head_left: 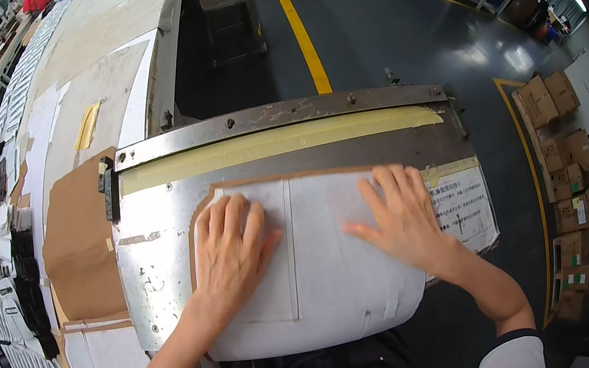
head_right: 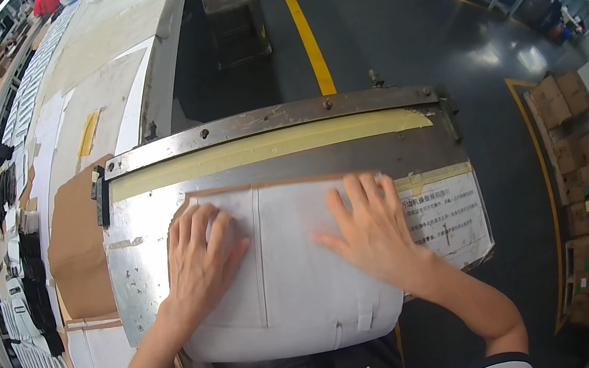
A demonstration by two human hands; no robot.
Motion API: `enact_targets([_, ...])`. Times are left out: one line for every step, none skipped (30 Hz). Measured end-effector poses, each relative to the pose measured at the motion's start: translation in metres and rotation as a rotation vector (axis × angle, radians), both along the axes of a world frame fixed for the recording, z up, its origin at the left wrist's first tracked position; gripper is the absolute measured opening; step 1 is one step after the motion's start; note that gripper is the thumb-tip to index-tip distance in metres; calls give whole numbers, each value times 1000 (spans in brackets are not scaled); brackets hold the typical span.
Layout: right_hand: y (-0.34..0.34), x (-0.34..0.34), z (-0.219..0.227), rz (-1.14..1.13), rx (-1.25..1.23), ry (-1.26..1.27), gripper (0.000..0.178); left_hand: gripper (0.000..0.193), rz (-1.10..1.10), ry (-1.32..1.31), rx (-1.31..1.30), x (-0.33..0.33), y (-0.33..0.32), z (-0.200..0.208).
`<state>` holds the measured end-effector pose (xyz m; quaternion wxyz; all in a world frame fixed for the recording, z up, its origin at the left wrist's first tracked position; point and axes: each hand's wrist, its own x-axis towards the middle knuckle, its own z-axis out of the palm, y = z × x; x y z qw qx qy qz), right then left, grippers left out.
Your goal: The worker aligns fabric liners onto leather panels and uses a mechanical press to fold and bond the edges.
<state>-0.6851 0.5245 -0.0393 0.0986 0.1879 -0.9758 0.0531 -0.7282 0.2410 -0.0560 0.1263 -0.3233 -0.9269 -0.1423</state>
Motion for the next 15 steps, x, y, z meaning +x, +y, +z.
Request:
enact_targets([0,7,3,47,-4,3,60,47,-28,-5,19,8,-5,-1])
enact_targets([-4,7,10,75,-54,7,52,48,-31,8,42,12,-8,-2])
enact_targets([-10,4,14,79,-57,2,52,48,-28,2,39,13,-8,-3])
enact_targets([-21,-6,17,135,-164,49,46,48,-49,22,74,11,-10,-4])
enact_targets([-33,-18,18,192,-272,96,41,48,-69,43,108,10,-11,-4])
enact_targets([-48,-31,16,202,-275,92,41,47,-76,47,125,8,-14,-7])
enact_targets([-63,-45,12,265,-343,139,37,47,-72,45,127,7,-16,-7])
enact_targets([-74,-55,6,327,-412,186,34,48,-56,62,115,7,-19,-7])
enact_targets([-84,-65,-5,340,-419,180,34,49,-29,78,97,7,-25,-7])
enact_targets([-88,-72,-16,358,-432,188,37,49,-28,78,100,5,-29,-6])
enact_targets([-91,-78,-25,374,-445,196,41,50,4,75,105,4,-33,-6])
enact_targets([-94,-80,-30,383,-430,191,39,51,43,72,106,3,-38,-6])
enact_targets([-96,-80,-32,389,-431,185,39,51,50,68,107,2,-41,-7])
enact_targets([-97,-80,-32,408,-386,206,38,53,49,54,115,1,-44,-8])
enact_targets([-98,-80,-33,426,-344,226,37,55,48,39,122,0,-46,-9])
